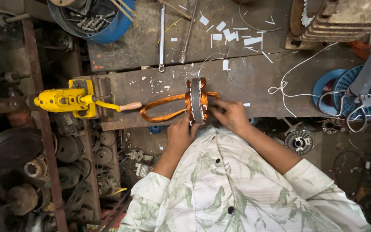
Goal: The person winds a copper wire around a motor stator core, carefully inserting white insulating spacers between the windings. They manipulate the wire and the stator by hand, ensuring the coils are tightly packed and properly aligned within the slots.
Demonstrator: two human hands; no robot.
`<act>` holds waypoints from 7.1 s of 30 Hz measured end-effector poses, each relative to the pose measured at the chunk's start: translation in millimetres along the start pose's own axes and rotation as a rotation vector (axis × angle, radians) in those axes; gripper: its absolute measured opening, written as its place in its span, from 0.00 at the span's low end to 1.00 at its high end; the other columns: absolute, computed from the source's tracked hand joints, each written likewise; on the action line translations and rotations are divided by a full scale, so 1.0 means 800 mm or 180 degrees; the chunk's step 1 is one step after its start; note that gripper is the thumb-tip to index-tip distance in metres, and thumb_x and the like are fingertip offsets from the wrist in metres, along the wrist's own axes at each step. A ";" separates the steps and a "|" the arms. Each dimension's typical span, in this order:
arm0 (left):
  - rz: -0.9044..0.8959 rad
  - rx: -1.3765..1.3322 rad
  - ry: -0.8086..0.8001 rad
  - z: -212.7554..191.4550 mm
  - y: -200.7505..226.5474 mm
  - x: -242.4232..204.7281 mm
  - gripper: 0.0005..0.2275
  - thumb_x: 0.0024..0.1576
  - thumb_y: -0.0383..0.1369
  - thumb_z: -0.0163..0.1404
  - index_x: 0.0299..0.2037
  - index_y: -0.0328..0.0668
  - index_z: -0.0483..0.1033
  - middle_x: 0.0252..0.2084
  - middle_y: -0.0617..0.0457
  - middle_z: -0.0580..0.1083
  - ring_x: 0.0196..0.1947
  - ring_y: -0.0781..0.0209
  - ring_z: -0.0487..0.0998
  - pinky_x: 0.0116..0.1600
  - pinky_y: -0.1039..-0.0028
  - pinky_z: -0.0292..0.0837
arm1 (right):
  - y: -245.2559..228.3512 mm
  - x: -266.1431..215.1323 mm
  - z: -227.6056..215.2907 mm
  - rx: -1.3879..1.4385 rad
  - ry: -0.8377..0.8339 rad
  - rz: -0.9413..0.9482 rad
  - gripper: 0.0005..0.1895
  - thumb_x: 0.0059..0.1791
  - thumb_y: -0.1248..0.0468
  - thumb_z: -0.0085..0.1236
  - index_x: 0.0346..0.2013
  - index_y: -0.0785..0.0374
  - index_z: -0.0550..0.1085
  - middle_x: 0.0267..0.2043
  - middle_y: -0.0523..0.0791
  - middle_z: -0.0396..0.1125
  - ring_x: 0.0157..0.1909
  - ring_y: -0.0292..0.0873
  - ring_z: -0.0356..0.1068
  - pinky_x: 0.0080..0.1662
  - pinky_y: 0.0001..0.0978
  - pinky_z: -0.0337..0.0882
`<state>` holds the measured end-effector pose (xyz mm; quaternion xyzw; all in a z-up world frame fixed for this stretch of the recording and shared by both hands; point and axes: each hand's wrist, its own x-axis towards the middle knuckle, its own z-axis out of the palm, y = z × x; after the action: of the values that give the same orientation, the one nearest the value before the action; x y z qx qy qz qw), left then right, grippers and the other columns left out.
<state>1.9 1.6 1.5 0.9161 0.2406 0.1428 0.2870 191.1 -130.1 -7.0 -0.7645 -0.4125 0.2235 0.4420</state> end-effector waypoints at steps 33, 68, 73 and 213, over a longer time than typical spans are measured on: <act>0.0046 0.0374 -0.0626 -0.079 -0.042 0.009 0.13 0.60 0.32 0.50 0.54 0.45 0.78 0.49 0.47 0.77 0.42 0.43 0.79 0.43 0.57 0.76 | -0.018 0.030 0.014 -0.0332 -0.0265 -0.0497 0.21 0.45 0.66 0.62 0.52 0.57 0.72 0.44 0.56 0.72 0.45 0.60 0.74 0.46 0.44 0.75; -0.0766 -0.4711 -0.0291 -0.024 -0.034 0.028 0.08 0.67 0.28 0.46 0.48 0.31 0.77 0.63 0.43 0.71 0.65 0.51 0.67 0.70 0.64 0.59 | -0.034 0.031 0.017 -0.0616 -0.0769 0.0744 0.40 0.47 0.61 0.62 0.71 0.56 0.57 0.50 0.55 0.72 0.51 0.60 0.73 0.52 0.45 0.73; -0.1211 -0.2679 0.0379 -0.002 -0.019 0.060 0.08 0.59 0.26 0.52 0.45 0.31 0.82 0.53 0.47 0.79 0.56 0.56 0.78 0.62 0.69 0.69 | -0.025 0.035 0.010 -0.0181 -0.0356 -0.0188 0.26 0.45 0.70 0.58 0.59 0.64 0.72 0.53 0.55 0.72 0.46 0.55 0.76 0.38 0.39 0.78; 0.0479 -0.0212 -0.0664 -0.030 -0.048 0.062 0.18 0.47 0.20 0.53 0.50 0.36 0.75 0.47 0.39 0.76 0.50 0.39 0.76 0.55 0.56 0.73 | -0.027 0.041 -0.014 -0.0153 -0.0302 -0.0185 0.12 0.43 0.66 0.63 0.41 0.63 0.77 0.42 0.51 0.71 0.42 0.56 0.74 0.44 0.45 0.74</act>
<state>20.3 66.2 3.6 0.9314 0.1352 0.0758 0.3292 208.1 -102.4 17.6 -0.7511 -0.4603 0.2367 0.4098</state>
